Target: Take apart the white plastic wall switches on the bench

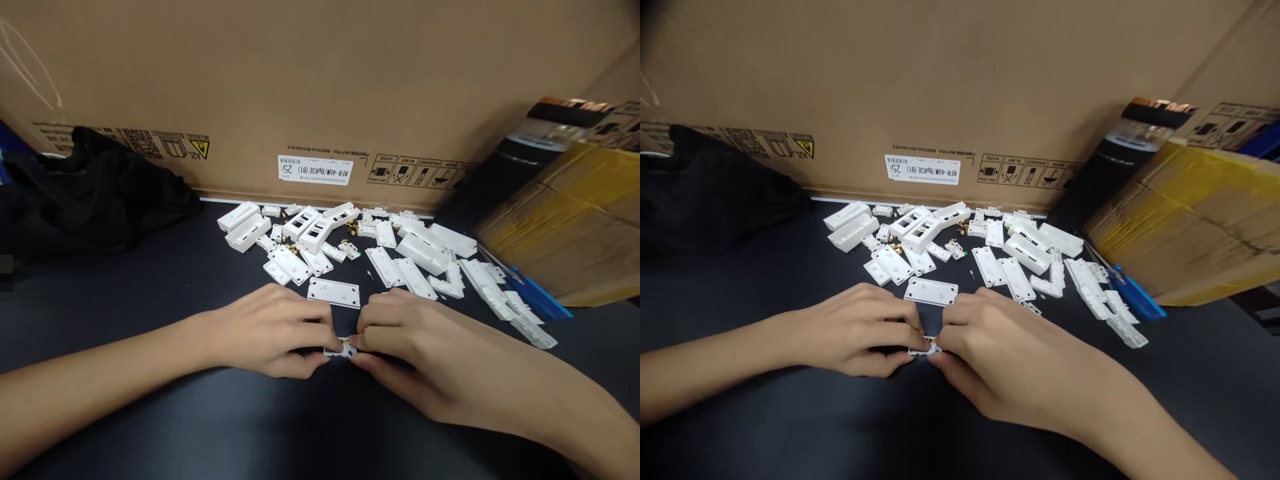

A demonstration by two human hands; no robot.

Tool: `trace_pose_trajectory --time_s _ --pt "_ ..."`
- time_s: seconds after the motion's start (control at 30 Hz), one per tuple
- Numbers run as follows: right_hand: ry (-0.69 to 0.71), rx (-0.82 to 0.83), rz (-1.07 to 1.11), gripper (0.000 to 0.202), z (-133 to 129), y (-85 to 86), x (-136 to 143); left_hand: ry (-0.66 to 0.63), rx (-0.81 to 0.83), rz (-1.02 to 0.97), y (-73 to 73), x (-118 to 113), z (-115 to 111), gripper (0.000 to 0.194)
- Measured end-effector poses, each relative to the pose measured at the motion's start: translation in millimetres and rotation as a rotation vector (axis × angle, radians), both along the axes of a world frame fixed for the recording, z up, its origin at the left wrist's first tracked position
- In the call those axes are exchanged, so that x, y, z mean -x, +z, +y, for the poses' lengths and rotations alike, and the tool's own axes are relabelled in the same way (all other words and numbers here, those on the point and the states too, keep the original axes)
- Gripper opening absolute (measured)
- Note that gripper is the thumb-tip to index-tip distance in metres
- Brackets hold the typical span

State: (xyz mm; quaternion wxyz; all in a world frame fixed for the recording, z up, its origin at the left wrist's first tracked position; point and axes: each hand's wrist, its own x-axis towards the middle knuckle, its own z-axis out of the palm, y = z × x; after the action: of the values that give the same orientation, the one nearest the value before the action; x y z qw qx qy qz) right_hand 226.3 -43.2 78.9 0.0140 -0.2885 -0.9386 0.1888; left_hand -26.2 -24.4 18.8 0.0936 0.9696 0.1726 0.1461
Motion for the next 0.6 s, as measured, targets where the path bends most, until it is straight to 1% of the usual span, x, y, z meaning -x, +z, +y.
trace_pose_trajectory --time_s 0.07,0.13,0.23,0.3,0.33,0.4,0.47,0.5,0.53,0.6 --pt "0.005 -0.025 -0.001 0.022 8 3.3 -2 -0.003 -0.012 0.0 0.7 0 -1 0.022" --pt "-0.055 -0.1 0.039 0.023 25 3.0 -6 -0.009 -0.012 0.001 1.9 0 -2 0.025" --pt "-0.168 -0.281 0.033 0.025 63 -2.6 -10 -0.033 0.003 -0.002 3.2 1 -2 0.023" --pt "-0.21 -0.359 -0.018 0.027 91 -7.1 -10 -0.024 0.023 -0.006 3.3 1 -2 0.023" --pt "-0.232 -0.374 -0.052 0.029 104 -9.2 -9 -0.008 0.03 -0.004 3.3 1 -2 0.026" --pt "-0.218 -0.398 -0.124 0.031 126 -12.4 -6 0.026 0.03 0.02 3.5 2 -1 0.039" --pt "-0.202 -0.385 -0.154 0.029 142 -14.6 -2 0.036 0.015 0.057 4.2 2 -1 0.053" --pt "-0.194 -0.377 -0.165 0.028 147 -15.6 1 0.032 0.01 0.073 4.6 2 -1 0.056" --pt "-0.188 -0.369 -0.171 0.027 151 -16.4 3 0.026 0.008 0.079 4.9 2 -1 0.056" --pt "-0.178 -0.357 -0.181 0.025 156 -18.1 7 0.021 0.015 0.064 4.9 1 -1 0.045"
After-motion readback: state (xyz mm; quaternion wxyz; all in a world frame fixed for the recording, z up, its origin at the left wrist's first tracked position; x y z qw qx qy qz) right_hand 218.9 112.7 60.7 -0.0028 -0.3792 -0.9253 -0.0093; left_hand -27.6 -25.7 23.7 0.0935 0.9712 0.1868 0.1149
